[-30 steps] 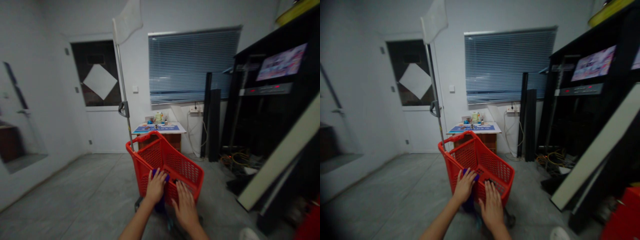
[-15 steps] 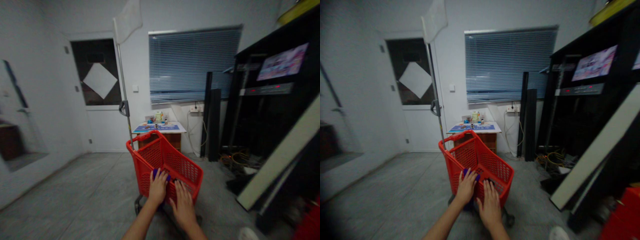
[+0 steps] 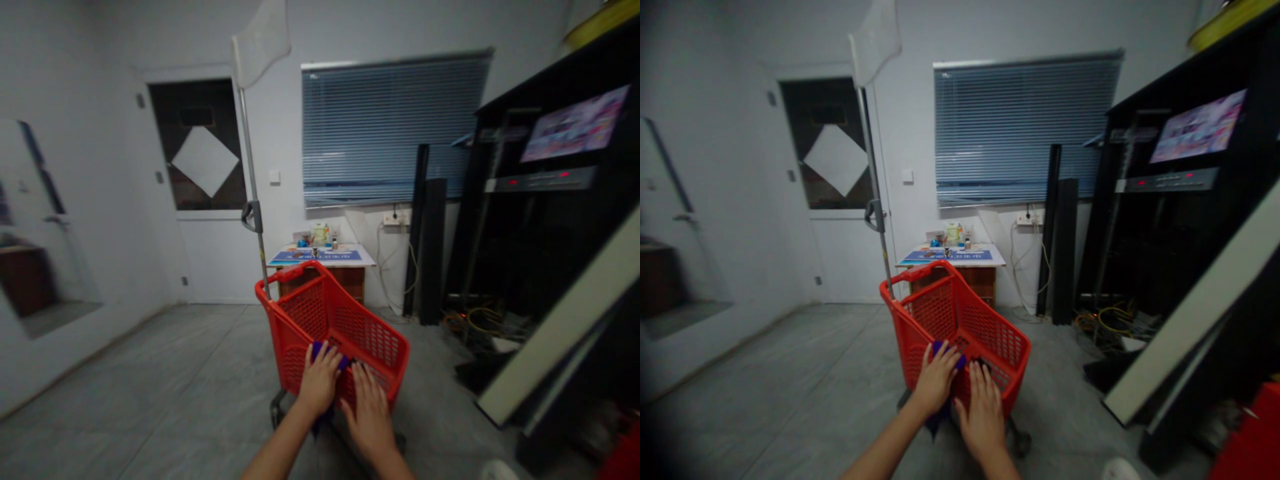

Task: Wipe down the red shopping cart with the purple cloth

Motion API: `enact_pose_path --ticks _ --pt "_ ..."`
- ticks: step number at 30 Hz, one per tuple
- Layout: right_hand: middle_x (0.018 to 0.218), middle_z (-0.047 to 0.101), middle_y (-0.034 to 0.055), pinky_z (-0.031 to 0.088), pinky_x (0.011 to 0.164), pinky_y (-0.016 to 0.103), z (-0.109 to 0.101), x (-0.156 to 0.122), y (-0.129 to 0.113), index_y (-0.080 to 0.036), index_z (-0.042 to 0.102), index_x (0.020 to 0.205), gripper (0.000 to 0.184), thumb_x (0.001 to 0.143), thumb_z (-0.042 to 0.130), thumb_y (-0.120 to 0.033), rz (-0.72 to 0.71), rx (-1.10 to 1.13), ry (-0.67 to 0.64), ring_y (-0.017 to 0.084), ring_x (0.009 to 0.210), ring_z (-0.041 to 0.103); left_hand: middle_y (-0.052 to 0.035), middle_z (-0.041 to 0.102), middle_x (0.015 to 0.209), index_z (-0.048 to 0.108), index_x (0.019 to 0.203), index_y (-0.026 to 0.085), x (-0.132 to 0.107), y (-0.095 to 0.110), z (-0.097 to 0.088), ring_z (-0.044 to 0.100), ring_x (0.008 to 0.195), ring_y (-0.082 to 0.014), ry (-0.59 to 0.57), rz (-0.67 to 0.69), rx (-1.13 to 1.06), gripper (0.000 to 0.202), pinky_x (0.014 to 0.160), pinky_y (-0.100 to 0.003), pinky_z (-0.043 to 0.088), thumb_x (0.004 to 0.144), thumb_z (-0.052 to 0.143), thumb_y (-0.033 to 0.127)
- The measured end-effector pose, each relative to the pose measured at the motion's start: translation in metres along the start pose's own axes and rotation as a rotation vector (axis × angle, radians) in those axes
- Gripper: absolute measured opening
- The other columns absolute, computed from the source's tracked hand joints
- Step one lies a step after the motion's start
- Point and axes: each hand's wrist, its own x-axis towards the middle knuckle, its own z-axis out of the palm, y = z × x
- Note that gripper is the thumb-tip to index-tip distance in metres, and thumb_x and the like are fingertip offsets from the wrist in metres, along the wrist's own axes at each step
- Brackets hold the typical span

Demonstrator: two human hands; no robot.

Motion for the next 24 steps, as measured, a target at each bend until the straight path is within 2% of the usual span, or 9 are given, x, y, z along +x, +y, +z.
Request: enact_pose_path --ticks 6,12,18,24 --pt "0.155 0.026 0.0032 0.025 0.113 0.043 0.000 0.000 0.000 -0.017 0.027 0.149 0.067 0.092 0.036 -0.051 -0.010 0.007 0.010 0.024 0.143 0.021 -0.0010 0.055 0.138 0.052 0.130 0.032 0.003 -0.007 0.000 0.033 0.139 -0.0243 0.056 -0.083 0.041 0.037 0.115 -0.059 0.010 0.097 0.040 0.024" --pt "0.154 0.029 0.0057 0.025 0.113 0.045 0.001 0.000 -0.001 -0.017 0.030 0.148 0.067 0.092 0.037 -0.054 -0.006 0.008 0.026 0.026 0.143 0.022 -0.0010 0.054 0.139 0.048 0.134 0.033 0.001 0.001 -0.002 0.035 0.138 -0.0224 -0.023 0.024 0.019 0.040 0.116 -0.058 0.010 0.096 0.042 0.023" --pt "0.155 0.027 0.0039 0.026 0.113 0.044 0.000 0.000 -0.001 -0.018 0.026 0.150 0.067 0.092 0.036 -0.052 -0.013 0.003 0.009 0.024 0.143 0.021 -0.0019 0.056 0.138 0.052 0.130 0.031 0.003 0.004 -0.006 0.034 0.139 -0.0249 0.036 -0.098 0.015 0.037 0.115 -0.061 0.010 0.096 0.041 0.023" --pt "0.154 0.029 0.0051 0.024 0.113 0.045 0.003 0.000 0.001 -0.020 0.025 0.150 0.067 0.092 0.036 -0.053 -0.015 0.001 0.026 0.025 0.143 0.020 0.0006 0.055 0.139 0.048 0.133 0.035 0.003 0.005 -0.010 0.035 0.138 -0.0226 -0.037 -0.004 -0.017 0.040 0.116 -0.060 0.013 0.096 0.042 0.023"
